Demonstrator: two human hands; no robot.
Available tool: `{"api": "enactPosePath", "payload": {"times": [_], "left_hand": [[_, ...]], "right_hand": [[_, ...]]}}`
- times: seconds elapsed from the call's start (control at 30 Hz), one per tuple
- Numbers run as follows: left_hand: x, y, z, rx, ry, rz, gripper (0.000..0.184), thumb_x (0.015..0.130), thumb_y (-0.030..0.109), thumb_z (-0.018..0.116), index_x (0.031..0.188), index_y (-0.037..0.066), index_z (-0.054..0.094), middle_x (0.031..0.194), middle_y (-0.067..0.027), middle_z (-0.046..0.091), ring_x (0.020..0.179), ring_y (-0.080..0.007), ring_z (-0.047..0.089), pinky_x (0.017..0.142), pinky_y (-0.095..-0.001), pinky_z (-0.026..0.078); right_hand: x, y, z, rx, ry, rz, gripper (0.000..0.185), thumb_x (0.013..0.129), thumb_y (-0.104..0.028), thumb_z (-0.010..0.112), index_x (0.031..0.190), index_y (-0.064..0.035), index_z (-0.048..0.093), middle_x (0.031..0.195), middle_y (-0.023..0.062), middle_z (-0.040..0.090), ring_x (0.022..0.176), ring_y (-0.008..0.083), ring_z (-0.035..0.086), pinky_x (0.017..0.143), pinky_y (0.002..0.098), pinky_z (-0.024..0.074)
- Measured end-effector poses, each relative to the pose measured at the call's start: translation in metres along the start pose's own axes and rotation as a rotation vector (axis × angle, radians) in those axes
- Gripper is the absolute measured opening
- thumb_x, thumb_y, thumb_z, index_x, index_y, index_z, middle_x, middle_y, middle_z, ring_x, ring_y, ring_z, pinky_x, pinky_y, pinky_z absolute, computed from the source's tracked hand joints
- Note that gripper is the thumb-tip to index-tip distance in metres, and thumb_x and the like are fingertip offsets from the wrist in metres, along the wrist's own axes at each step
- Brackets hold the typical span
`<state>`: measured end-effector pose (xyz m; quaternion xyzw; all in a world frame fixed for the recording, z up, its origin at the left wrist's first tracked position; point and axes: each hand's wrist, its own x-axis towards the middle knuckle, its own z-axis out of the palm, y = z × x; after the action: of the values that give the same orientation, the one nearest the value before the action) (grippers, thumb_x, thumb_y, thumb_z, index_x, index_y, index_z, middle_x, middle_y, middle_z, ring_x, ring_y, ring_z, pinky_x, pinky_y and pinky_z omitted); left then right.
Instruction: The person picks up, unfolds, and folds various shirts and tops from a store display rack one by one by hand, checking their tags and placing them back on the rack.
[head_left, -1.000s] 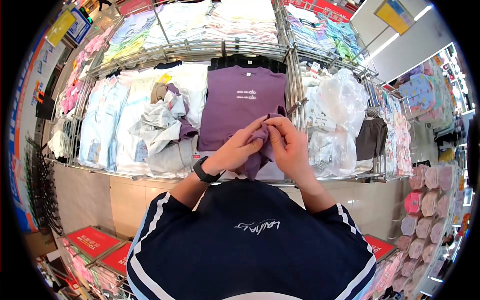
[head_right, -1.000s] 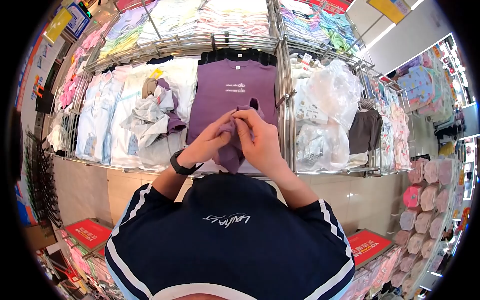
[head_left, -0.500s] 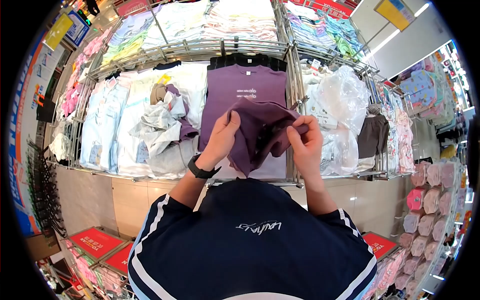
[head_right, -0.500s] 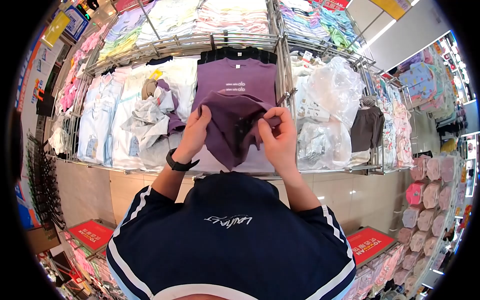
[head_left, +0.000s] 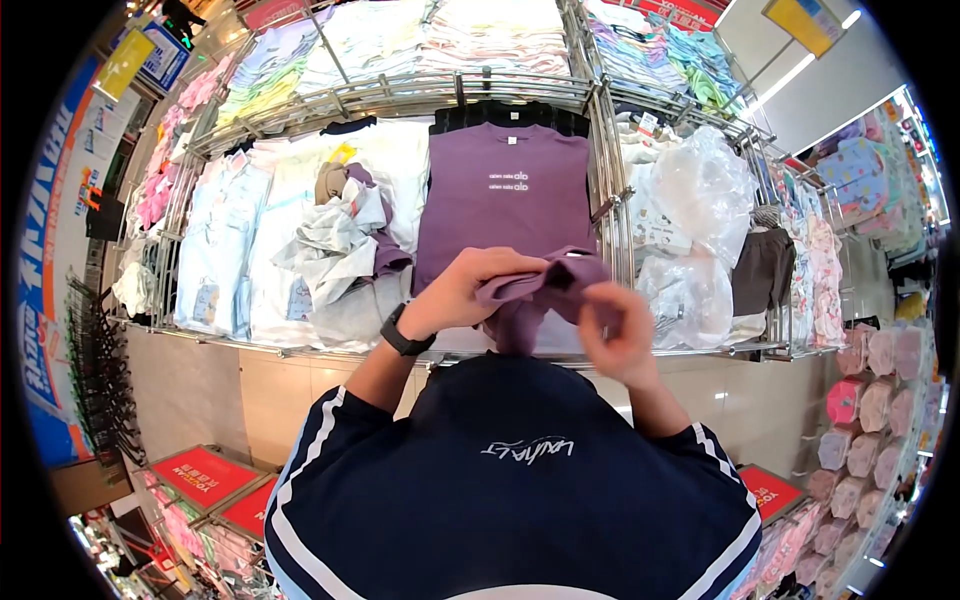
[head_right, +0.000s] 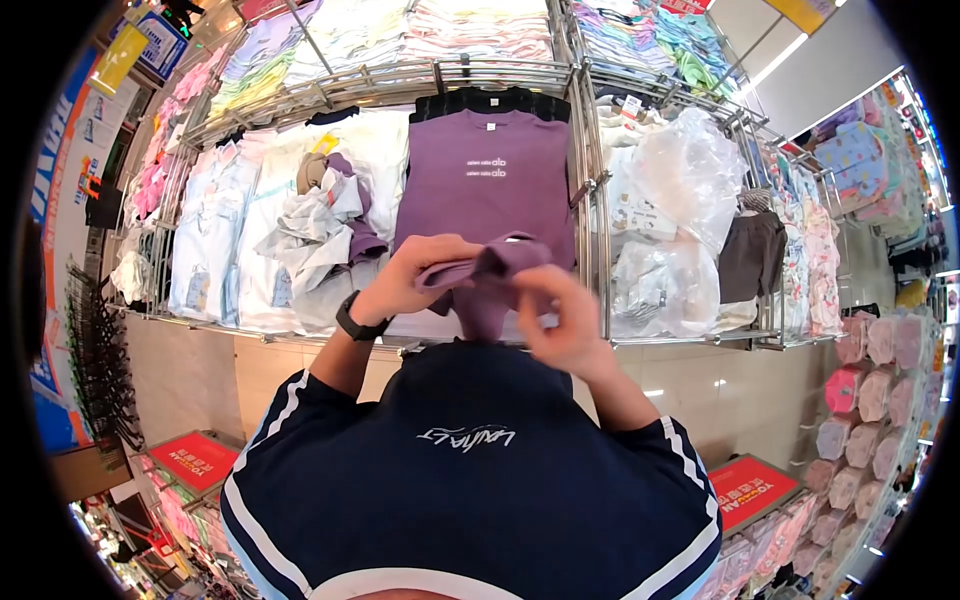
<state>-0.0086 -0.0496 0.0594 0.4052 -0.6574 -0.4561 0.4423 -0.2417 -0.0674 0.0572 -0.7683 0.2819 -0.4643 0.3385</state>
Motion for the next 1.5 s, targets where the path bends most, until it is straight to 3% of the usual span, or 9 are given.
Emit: {"api": "enactPosePath", "payload": {"times": [0.17,0.33,0.43,0.83,1.0,1.1,1.2,1.37,1.5], "left_hand": [[0.0,-0.019,-0.026,0.183,0.123,-0.257,0.015,0.091,0.006,0.054,0.101,-0.002,0.061,0.072,-0.0013,0.058,0.068,-0.0043,0.048,0.063,-0.0229,0.043],[0.016,-0.003,0.0,-0.282,0.373,-0.324,0.03,0.101,0.023,0.047,0.097,-0.004,0.06,0.07,0.0062,0.054,0.068,-0.0021,0.044,0.059,-0.0233,0.041],[0.018,0.026,0.008,-0.354,0.031,-0.446,0.039,0.102,0.032,0.044,0.101,-0.004,0.059,0.078,0.0023,0.058,0.074,-0.0031,0.047,0.062,-0.0225,0.043],[0.012,0.003,-0.009,-0.595,0.1,-0.016,0.039,0.086,-0.005,0.057,0.126,-0.005,0.052,0.114,-0.003,0.061,0.104,-0.0097,0.054,0.092,-0.0266,0.042],[0.018,-0.005,-0.037,-0.649,0.133,0.045,0.051,0.087,0.008,0.063,0.133,-0.002,0.045,0.126,-0.0083,0.057,0.115,-0.0177,0.053,0.1,-0.0325,0.04],[0.023,0.004,-0.053,-0.789,0.197,0.192,0.038,0.094,0.008,0.054,0.13,0.0,0.049,0.125,-0.0097,0.058,0.112,-0.0186,0.056,0.099,-0.0339,0.042],[0.026,0.012,-0.071,-0.96,0.269,0.241,0.038,0.098,0.018,0.05,0.132,0.001,0.046,0.128,-0.012,0.056,0.116,-0.0239,0.054,0.103,-0.039,0.04],[0.049,0.045,-0.069,-1.001,0.307,0.239,0.044,0.098,0.019,0.05,0.137,0.001,0.041,0.13,-0.011,0.054,0.116,-0.0264,0.054,0.103,-0.0387,0.04],[0.056,-0.013,-0.107,-0.794,0.717,-0.203,0.051,0.096,0.016,0.052,0.142,0.001,0.035,0.131,-0.0139,0.053,0.118,-0.0247,0.052,0.099,-0.0376,0.044]], "right_hand": [[0.021,0.027,-0.04,0.474,0.337,0.365,0.025,0.084,0.009,0.056,0.107,-0.0033,0.054,0.076,-0.0055,0.05,0.059,-0.0011,0.041,0.049,0.016,0.0263],[0.043,0.005,-0.02,0.49,0.254,0.49,0.015,0.087,0.004,0.06,0.1,-0.0022,0.057,0.078,-0.0021,0.06,0.063,-0.0003,0.051,0.053,0.0147,0.0362],[0.05,-0.014,0.006,0.483,0.094,0.447,0.012,0.088,0.002,0.062,0.098,-0.0016,0.059,0.077,-0.0007,0.062,0.066,0.0013,0.055,0.057,0.0156,0.041],[0.06,0.019,-0.009,0.364,0.138,-0.036,0.066,0.079,-0.009,0.075,0.136,-0.0019,0.041,0.125,0.0159,0.054,0.11,0.0258,0.058,0.09,0.0378,0.0478],[0.04,0.072,0.001,0.345,-0.639,0.514,0.082,0.069,-0.006,0.081,0.139,-0.0071,0.039,0.13,0.0109,0.053,0.115,0.0176,0.052,0.096,0.0317,0.0418],[0.046,0.05,-0.017,0.331,-0.483,0.139,0.069,0.069,-0.003,0.08,0.131,-0.0042,0.049,0.124,0.0093,0.057,0.113,0.0125,0.051,0.096,0.0284,0.0404],[0.048,0.04,-0.017,0.764,-0.367,0.411,0.054,0.068,-0.003,0.081,0.118,-0.0009,0.059,0.116,0.0096,0.062,0.107,0.0143,0.055,0.095,0.03,0.0419],[0.015,0.112,0.02,0.291,-0.805,0.471,0.047,0.084,-0.031,0.071,0.115,0.0023,0.061,0.104,0.0124,0.066,0.101,0.0197,0.058,0.089,0.0316,0.0444],[0.013,0.076,0.002,0.521,-0.717,0.605,0.044,0.089,-0.029,0.066,0.119,0.0021,0.059,0.105,0.009,0.066,0.1,0.0167,0.058,0.088,0.0318,0.0458]]}}
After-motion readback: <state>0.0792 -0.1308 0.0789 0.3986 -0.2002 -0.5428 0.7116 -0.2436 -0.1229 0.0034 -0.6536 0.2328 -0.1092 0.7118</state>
